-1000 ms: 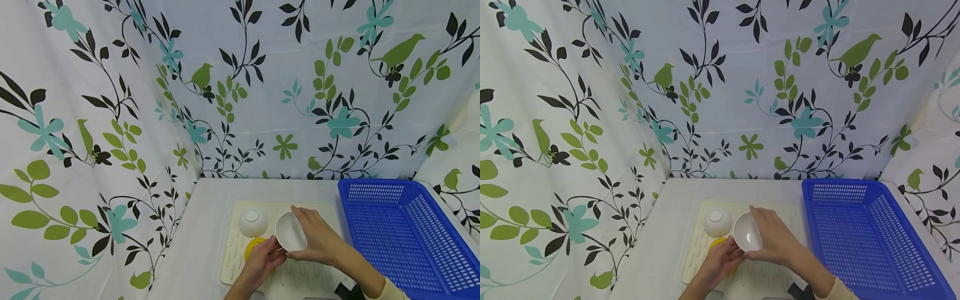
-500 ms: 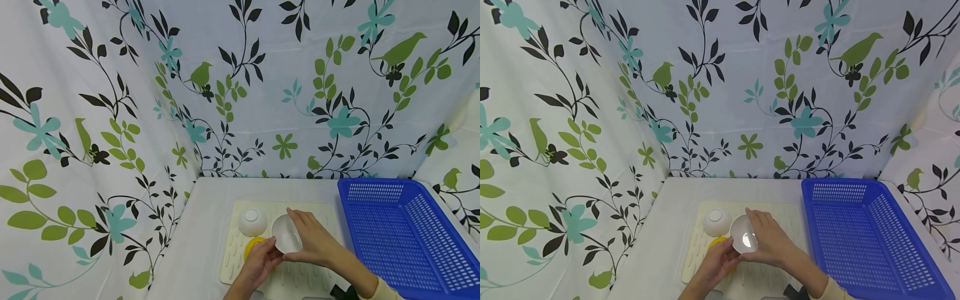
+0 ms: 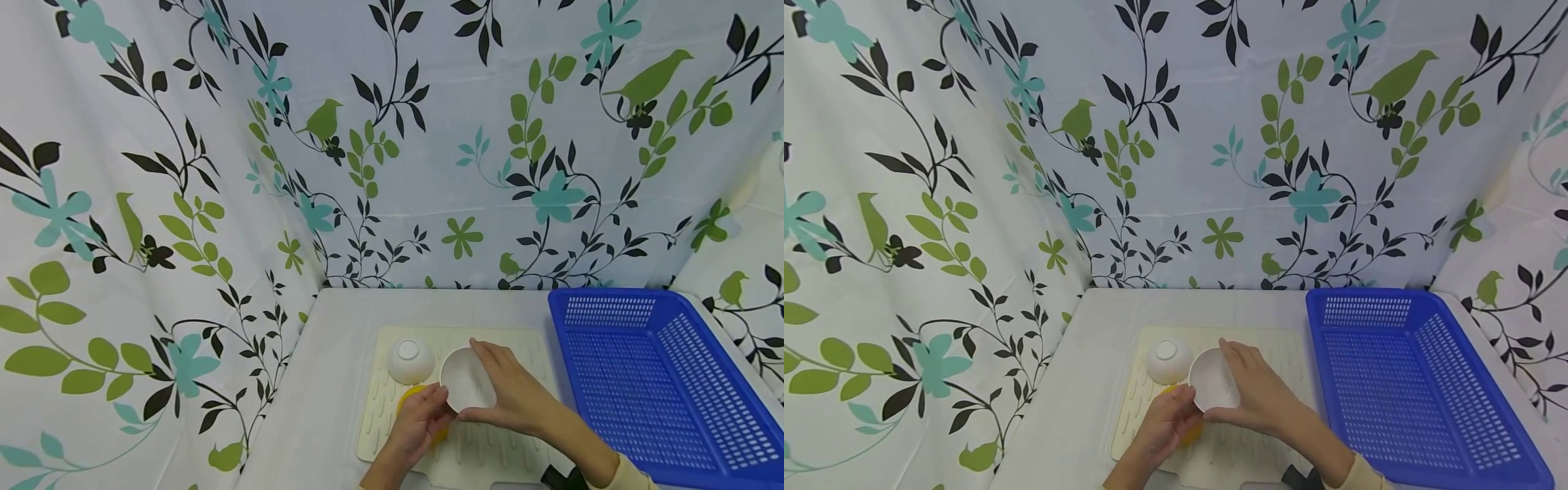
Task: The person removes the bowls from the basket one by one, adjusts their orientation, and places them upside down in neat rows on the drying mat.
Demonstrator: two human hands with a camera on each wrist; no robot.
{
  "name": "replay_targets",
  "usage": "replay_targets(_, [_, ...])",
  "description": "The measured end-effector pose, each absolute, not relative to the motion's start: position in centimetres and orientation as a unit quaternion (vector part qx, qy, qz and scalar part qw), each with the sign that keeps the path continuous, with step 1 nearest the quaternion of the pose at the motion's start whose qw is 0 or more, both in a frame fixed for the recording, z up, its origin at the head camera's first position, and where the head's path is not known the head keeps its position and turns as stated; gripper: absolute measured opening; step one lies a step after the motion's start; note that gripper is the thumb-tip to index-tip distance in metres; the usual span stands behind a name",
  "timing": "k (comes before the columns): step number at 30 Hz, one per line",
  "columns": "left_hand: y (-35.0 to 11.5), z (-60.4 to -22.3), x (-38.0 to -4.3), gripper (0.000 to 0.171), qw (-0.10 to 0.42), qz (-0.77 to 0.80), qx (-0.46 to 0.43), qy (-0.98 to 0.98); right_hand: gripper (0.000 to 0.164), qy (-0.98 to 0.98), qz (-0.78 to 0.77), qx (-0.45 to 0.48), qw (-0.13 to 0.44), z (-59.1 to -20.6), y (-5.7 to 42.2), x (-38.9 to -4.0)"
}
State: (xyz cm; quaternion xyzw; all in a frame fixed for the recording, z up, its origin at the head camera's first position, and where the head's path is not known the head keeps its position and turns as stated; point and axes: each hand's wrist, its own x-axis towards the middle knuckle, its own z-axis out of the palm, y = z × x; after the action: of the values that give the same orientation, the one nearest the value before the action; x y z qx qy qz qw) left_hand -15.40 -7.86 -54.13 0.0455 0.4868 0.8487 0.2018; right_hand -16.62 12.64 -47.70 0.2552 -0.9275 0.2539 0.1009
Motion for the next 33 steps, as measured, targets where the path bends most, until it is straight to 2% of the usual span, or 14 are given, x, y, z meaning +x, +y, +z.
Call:
replay_targets(13, [-8.3,-53.9,-15.5,0.05,0.108,0.787,0.054,0.605,0.074,-0.911,0.363,0.196,-0.026,-48.4,14.6,-17.3])
replay_targets(20, [-8.3,-53.8,-15.1,0.064,0.086,0.767,0.105,0.627,0.044,-0.889,0.396,0.228,-0.03,-48.7,15.9,-17.9])
replay_targets(27, [-8.4,-54.0,-14.8,0.067,0.076,0.739,0.152,0.652,0.039,-0.861,0.447,0.229,-0.078,-49.0,16.5,-18.2])
replay_targets(33, [-8.3,-54.1,-14.7,0.069,0.072,0.722,0.173,0.666,0.043,-0.855,0.464,0.204,-0.111,-49.3,16.8,-18.2])
